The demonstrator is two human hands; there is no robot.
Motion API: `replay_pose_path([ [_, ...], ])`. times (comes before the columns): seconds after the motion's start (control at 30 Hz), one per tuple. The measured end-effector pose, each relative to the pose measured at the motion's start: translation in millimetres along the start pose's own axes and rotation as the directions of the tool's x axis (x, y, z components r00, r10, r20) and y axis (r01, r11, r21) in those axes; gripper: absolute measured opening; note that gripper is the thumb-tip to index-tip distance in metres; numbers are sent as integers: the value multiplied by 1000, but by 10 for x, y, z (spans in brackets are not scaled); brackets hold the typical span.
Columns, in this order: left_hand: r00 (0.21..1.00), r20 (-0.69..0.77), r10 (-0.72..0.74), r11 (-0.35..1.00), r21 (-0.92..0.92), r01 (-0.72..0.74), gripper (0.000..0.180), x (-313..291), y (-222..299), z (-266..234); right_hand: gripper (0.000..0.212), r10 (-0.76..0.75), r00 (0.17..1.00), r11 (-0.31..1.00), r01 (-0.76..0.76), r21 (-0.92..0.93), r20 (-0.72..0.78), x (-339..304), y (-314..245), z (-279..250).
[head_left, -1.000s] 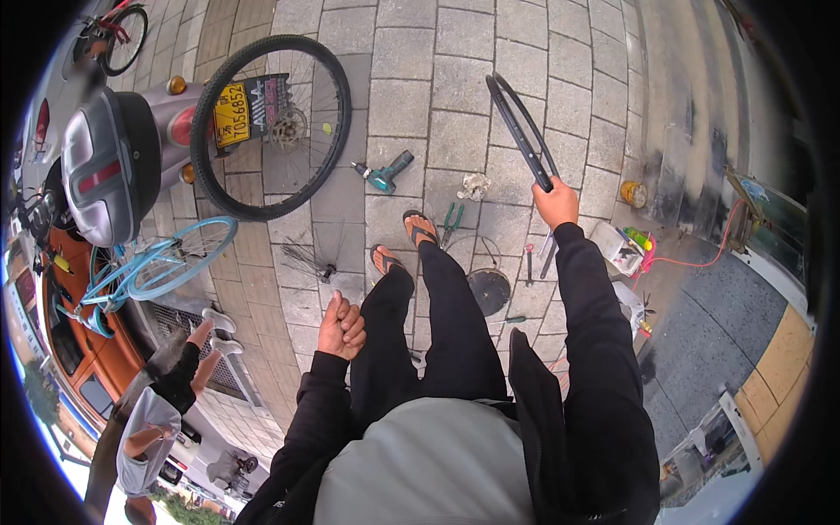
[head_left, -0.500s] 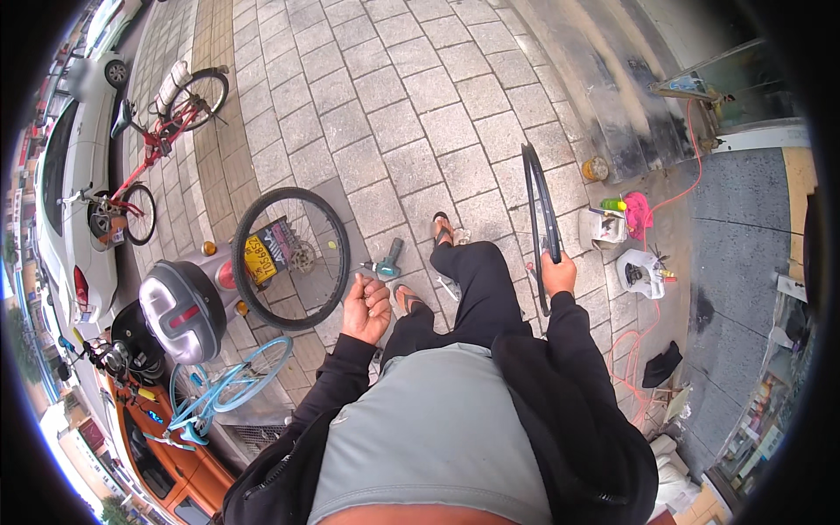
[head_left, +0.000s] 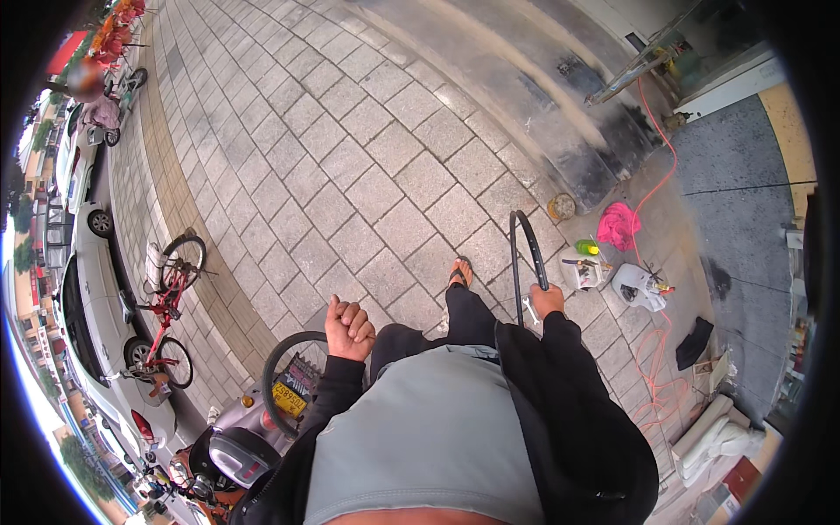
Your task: The person retrieves a bicycle tire and a wheel hub with spokes from a cluttered shop interior, then moves outside to a tiled sidewalk. The person inserts the spokes into the hub and begins threading them, preparing to assemble the wheel.
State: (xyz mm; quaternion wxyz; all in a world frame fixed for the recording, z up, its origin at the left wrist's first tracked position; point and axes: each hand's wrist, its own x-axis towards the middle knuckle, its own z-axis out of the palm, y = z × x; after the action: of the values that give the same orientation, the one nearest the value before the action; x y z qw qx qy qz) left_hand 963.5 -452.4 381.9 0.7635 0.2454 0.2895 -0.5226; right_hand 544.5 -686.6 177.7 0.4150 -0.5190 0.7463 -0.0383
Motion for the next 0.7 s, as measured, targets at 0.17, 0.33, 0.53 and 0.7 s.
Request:
replay_pose_path([
  [0.17,997,62,-36,996,80,31,44,767,226,1108,37,159,987,987,-159,8,-13,380,-742,-73],
  [0.33,988,111,-107,992,78,99,43,1709,667,1813,41,202,972,979,-205,-19,-119,646,-1237,135],
  [0.53,948,183,-260,964,101,245,43,2994,1316,3010,45,271,922,952,-300,-66,-276,883,-2258,259],
  [0.7,912,211,-351,927,215,307,41,3879,1852,4110,44,300,881,947,-322,2,-366,898,-3555,258],
])
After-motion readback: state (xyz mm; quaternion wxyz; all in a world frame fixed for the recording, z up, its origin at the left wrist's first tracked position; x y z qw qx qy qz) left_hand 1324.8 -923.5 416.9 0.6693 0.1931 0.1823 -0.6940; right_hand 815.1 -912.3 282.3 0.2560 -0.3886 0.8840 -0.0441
